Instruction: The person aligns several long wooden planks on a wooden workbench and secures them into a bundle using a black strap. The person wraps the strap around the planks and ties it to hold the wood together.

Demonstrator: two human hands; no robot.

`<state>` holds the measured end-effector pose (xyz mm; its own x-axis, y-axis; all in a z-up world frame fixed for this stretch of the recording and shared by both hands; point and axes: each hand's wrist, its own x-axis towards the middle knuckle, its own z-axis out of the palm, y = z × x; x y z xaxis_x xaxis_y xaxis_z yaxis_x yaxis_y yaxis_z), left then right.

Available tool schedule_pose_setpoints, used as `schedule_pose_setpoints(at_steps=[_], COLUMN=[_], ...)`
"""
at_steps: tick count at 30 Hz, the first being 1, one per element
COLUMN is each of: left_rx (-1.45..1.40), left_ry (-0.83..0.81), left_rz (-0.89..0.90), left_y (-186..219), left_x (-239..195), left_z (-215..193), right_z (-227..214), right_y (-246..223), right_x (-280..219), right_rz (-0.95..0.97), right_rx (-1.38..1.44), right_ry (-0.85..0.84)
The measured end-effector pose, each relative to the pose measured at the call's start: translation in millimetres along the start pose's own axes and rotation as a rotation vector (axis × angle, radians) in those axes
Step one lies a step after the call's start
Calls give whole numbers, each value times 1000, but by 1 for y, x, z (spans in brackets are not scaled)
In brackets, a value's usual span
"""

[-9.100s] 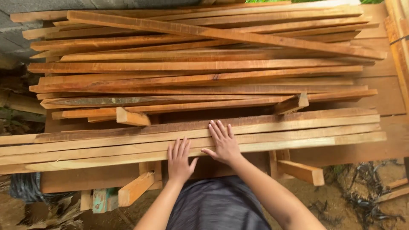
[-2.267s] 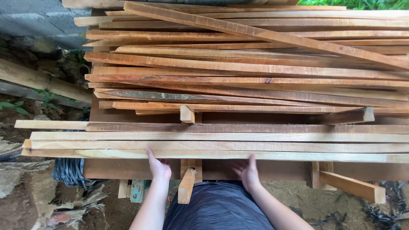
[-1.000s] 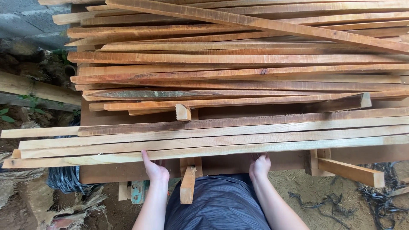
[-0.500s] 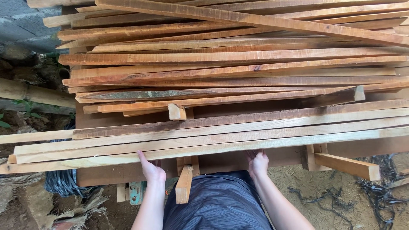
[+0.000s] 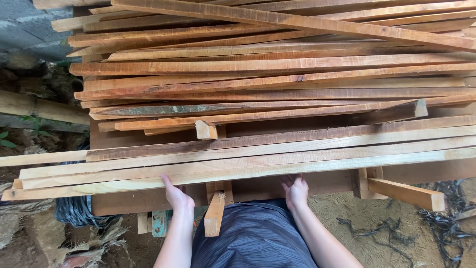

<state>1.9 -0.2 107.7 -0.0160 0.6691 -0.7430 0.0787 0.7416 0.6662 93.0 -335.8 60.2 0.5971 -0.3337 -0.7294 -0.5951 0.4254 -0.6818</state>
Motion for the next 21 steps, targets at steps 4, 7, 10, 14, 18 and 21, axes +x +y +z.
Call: schedule_pose_setpoints(at_steps=[4, 7, 10, 14, 18, 21], left_rx=[-2, -32, -66, -104, -229, -241], left_ry=[-8, 19, 9, -4, -33, -70], left_rz=[-2, 13, 30, 55, 87, 12], left_y=[15, 4, -8, -1, -8, -7], left_x=[-30, -15, -2, -21, 7, 21], left_z=[14, 7, 2, 7, -5, -13], right_z=[10, -4, -12, -30, -38, -33], right_y=[-18, -9, -1, 17, 25, 21], right_x=[-20, 1, 27, 56, 72, 67], right_rz=[15, 36, -27, 5, 69, 83], right_rx=[16, 48, 170, 194, 307, 339], right_ry=[-7, -16, 49, 80, 51, 37])
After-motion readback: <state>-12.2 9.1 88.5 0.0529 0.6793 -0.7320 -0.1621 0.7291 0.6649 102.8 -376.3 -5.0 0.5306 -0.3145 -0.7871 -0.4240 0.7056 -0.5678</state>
